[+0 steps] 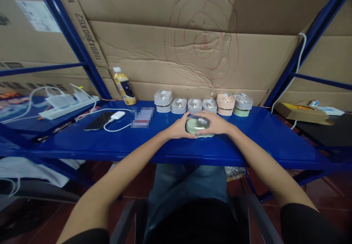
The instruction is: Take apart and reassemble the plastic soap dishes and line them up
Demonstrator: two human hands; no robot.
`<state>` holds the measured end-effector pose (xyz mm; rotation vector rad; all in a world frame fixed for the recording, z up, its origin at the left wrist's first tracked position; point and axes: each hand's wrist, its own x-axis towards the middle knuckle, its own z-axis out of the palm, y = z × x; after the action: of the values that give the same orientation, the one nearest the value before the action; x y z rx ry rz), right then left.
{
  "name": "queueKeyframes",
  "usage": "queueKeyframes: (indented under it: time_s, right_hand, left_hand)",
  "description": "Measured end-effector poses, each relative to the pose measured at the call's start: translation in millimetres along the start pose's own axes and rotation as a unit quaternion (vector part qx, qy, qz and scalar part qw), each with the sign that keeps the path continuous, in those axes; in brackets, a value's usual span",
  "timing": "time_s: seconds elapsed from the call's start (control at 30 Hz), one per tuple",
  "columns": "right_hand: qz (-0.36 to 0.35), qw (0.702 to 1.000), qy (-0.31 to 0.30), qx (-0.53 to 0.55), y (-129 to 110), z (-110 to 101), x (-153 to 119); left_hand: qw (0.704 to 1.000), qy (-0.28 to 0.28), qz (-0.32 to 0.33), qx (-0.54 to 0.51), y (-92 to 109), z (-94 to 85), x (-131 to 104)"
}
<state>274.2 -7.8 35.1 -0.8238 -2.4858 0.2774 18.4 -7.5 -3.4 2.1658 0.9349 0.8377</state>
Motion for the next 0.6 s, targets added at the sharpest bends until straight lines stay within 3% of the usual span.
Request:
queueKeyframes:
  time_s: [0.27,0.6]
  right_hand:
    - [0.044,0.998,-0.04,-0.038,-3.4,6.4,-1.0]
    - [0.105,0.985,-0.082,-0.111,-24.3,3.9,5.3]
  left_hand:
    - [1.0,-0.018,0.01,0.007,3.9,-1.4,2.2]
    - [0.999,-0.036,0.027,-0.004,-3.0,-5.2,4.3]
